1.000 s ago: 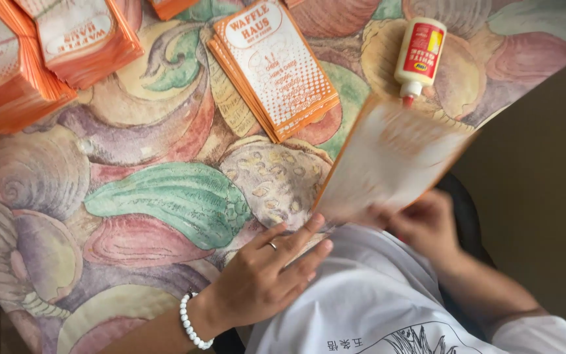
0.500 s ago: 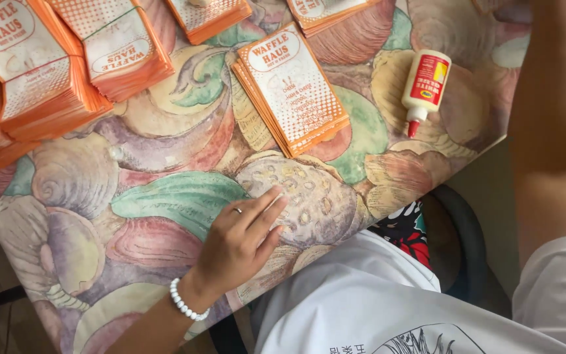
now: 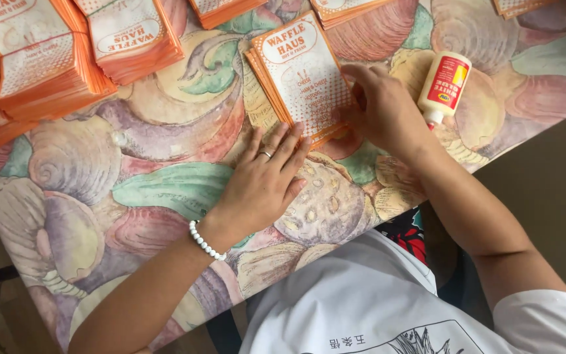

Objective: Applying glue to the edges of paper bags and folding them to complete assembly.

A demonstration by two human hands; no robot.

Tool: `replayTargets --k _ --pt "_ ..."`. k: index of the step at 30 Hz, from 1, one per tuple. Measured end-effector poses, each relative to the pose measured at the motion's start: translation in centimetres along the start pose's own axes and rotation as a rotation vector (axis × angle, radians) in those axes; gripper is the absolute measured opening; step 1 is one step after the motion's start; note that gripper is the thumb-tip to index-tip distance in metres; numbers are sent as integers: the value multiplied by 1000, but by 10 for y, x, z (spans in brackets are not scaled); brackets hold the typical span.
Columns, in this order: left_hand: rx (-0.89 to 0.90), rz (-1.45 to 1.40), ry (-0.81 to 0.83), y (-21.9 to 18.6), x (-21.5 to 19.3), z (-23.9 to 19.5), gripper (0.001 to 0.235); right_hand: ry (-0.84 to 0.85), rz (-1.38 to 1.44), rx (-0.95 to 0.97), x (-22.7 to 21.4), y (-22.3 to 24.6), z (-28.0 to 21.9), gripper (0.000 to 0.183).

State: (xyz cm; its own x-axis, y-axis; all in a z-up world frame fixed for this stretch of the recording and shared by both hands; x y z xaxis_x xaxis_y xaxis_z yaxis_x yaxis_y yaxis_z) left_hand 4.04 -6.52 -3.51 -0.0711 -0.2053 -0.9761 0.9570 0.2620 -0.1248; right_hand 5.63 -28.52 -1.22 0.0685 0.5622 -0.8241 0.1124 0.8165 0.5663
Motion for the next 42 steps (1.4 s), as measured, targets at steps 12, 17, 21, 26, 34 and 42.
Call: replayTargets --k 12,17,21,26,34,42 --pt "34 43 -1 1 -4 -4 73 -406 27 -184 -39 -29 -24 36" --pt "34 47 -13 1 -7 -4 77 -679 -360 -481 -44 0 -51 12" --pt "-4 -9 -435 -1 -35 -10 58 -730 -295 -583 -32 2 -68 28" --pt "-16 132 -692 1 -46 -8 51 -727 -194 -739 -15 41 -96 16" --pt "142 200 -835 -4 -55 0 45 -751 -46 -728 3 47 -113 28" --pt "165 276 -853 -3 -65 -1 17 -443 260 -477 -23 42 -103 29"
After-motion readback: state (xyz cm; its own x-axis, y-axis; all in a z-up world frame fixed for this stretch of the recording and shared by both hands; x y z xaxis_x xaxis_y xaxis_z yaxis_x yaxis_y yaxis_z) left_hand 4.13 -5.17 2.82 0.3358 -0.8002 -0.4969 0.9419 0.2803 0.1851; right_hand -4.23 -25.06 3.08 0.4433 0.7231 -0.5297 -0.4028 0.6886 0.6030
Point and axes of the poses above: each hand's wrist, its own z-axis towards the middle knuckle, its own x-axis out of the palm, y = z × x, the point moved 5 cm from there along z, towards the middle knuckle, and after that the axes turned 8 degrees about x, right-handed, at the moved point
